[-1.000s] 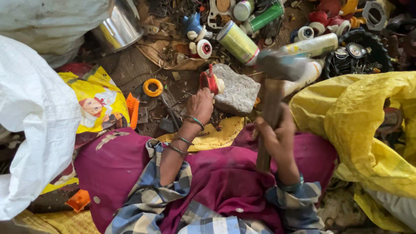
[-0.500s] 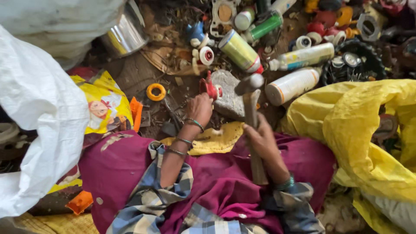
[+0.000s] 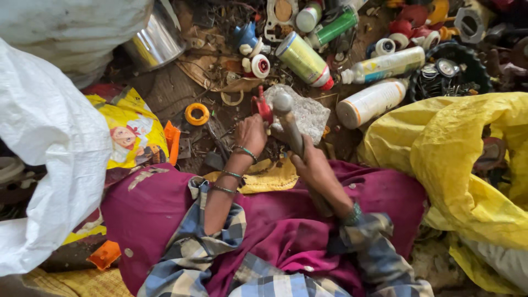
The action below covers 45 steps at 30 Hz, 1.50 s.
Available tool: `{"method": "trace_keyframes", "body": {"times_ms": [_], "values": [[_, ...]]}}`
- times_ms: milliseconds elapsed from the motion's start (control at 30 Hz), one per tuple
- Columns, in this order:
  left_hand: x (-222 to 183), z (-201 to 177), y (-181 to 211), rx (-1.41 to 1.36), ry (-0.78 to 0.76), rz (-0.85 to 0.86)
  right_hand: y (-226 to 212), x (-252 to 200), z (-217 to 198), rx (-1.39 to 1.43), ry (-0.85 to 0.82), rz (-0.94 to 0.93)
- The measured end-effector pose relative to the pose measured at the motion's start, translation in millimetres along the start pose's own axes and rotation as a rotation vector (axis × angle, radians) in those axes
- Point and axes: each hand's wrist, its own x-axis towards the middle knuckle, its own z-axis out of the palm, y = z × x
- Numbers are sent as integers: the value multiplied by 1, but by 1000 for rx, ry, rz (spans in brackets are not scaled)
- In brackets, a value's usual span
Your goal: The person sits on the floor and uses a hammer to strike a red plastic object placed on a stone block, breaking it apart. They then separate the pieces by hand and place them into a yellow bag.
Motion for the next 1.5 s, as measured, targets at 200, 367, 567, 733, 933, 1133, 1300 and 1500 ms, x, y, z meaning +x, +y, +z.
{"method": "trace_keyframes", "body": {"times_ms": [200, 367, 567, 733, 933, 1133, 1300, 1500], "values": [[-3, -3, 4, -15, -10, 27, -12, -19, -27, 137, 101, 135], [3, -1, 5, -4, -28, -44, -41, -26, -65, 345, 291, -137], [-1, 7, -3, -5, 10, 14, 7, 2, -14, -97, 38, 4], [11, 3, 1, 62, 72, 83, 17, 11, -17, -19, 31, 159], [-1, 5, 4, 85, -22, 18, -31, -27, -65, 398, 256, 118], [-2, 1, 3, 94, -16, 36, -17, -18, -44, 320, 292, 19], [2, 2, 7, 143, -23, 83, 30, 8, -4, -7, -43, 234], [-5, 7, 5, 160, 70, 132, 24, -13, -31, 429, 50, 401]]}}
